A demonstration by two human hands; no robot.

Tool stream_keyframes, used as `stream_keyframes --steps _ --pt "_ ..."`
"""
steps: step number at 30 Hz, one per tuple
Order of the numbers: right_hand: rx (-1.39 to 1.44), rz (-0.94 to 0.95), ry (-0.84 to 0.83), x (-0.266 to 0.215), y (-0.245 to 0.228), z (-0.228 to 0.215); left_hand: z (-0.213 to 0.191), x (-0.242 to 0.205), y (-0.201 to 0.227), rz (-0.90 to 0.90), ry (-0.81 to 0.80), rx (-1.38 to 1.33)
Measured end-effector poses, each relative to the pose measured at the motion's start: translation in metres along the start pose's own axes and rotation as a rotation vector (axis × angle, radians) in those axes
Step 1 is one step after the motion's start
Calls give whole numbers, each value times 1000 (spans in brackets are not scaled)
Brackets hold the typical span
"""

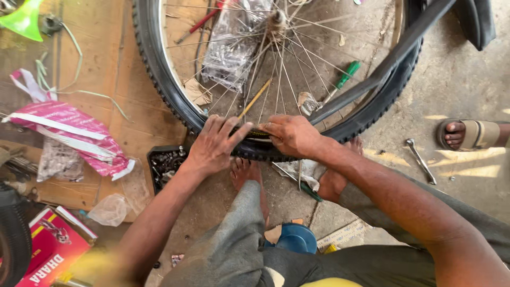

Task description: The person removes a bicycle tire from the rim using tire levers, then inserts a new inner tube into the tire and reseats the tire onto the rim. The person works on the floor in a cluttered workshop environment.

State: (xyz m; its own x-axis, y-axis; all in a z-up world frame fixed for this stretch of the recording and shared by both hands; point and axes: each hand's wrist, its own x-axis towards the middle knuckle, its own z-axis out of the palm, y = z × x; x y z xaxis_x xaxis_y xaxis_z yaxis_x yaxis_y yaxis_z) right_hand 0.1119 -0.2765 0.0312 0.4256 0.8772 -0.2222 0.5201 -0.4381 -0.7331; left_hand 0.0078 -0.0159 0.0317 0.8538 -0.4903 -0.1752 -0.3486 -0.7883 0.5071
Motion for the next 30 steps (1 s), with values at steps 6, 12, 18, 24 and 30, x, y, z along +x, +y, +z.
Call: stream_keyframes --steps 6,12,18,24,30 --pt "108 -68 143 15 27 -17 -23 17 -25 151 90 -43" --pt "48 -155 191 34 27 -22 -58 57 -32 88 -186 177" --pt "743 263 -435 56 52 -22 -66 62 -41 24 -277 108" --pt "906 503 -722 63 39 -26 -52 60 -48 -89 -441 -93" --pt "468 563 -623 49 16 28 -23 52 -41 -159 -634 58"
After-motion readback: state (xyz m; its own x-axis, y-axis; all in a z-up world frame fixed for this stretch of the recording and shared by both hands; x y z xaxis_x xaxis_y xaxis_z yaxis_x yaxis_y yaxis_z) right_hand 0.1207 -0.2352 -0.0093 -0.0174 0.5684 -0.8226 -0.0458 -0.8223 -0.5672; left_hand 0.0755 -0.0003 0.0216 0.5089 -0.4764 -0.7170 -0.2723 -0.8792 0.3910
